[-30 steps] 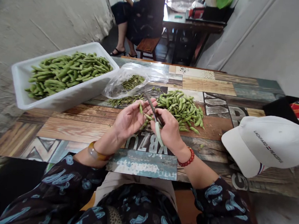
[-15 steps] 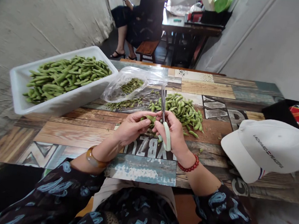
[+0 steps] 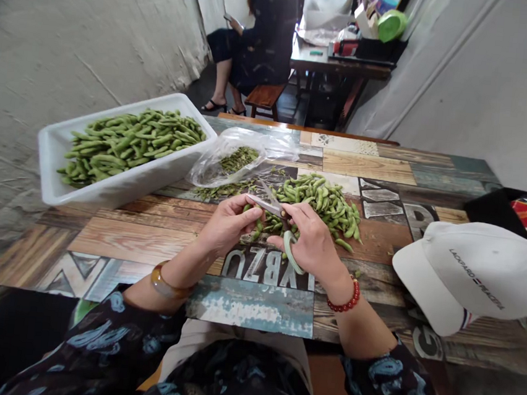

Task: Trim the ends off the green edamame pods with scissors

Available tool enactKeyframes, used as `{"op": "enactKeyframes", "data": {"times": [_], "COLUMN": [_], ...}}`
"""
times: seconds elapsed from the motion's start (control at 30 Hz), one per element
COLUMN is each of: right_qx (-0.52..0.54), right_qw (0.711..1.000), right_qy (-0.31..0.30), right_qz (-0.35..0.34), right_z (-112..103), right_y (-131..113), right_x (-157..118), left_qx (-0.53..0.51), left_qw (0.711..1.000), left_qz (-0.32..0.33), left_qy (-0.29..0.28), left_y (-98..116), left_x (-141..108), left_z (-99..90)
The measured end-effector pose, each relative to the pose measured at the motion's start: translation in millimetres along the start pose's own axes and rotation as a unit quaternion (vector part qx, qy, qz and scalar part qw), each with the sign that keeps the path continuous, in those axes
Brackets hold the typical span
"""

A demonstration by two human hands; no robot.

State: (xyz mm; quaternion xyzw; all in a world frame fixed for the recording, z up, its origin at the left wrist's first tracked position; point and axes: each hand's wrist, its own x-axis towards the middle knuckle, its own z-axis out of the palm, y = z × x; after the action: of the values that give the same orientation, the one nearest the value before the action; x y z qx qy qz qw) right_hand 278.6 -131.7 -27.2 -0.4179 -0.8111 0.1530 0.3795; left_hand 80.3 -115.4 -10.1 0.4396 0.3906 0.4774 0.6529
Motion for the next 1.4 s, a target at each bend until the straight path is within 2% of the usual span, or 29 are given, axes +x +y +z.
{"op": "enactKeyframes", "data": {"times": [0.27, 0.43, 0.7, 0.8, 0.97, 1.1, 1.4], "right_qx": [0.005, 0.006, -0.017, -0.016, -0.025, -0.040, -0.054], "right_qw": [0.999, 0.999, 0.999, 0.999, 1.000, 0.999, 0.998], "right_qy": [-0.025, -0.035, -0.027, -0.020, 0.015, 0.018, -0.011], "right_qz": [-0.026, -0.038, -0.037, -0.021, 0.005, -0.004, -0.007], "right_z": [-0.2, -3.2, 1.8, 1.1, -1.1, -0.8, -0.3], "right_y": [1.1, -4.1, 0.8, 3.1, 4.6, 4.3, 2.5], "right_x": [-0.4, 0.4, -3.4, -1.9, -0.3, -1.9, -3.2], "left_qx": [0.075, 0.107, 0.138, 0.107, -0.043, -0.119, -0.103], "left_qw": [0.994, 0.989, 0.985, 0.991, 0.999, 0.993, 0.995], "left_qz": [0.074, 0.091, 0.098, 0.074, -0.018, -0.022, -0.017], "left_qy": [-0.007, -0.043, -0.037, -0.008, 0.004, 0.014, -0.006], "left_y": [-3.6, -3.5, -4.4, -3.9, -0.6, 0.6, -0.1], "left_x": [1.9, 3.1, 6.7, 8.0, 9.3, 11.5, 10.5], "left_z": [-2.7, -4.8, -9.7, -9.8, -9.6, -10.6, -9.7]}}
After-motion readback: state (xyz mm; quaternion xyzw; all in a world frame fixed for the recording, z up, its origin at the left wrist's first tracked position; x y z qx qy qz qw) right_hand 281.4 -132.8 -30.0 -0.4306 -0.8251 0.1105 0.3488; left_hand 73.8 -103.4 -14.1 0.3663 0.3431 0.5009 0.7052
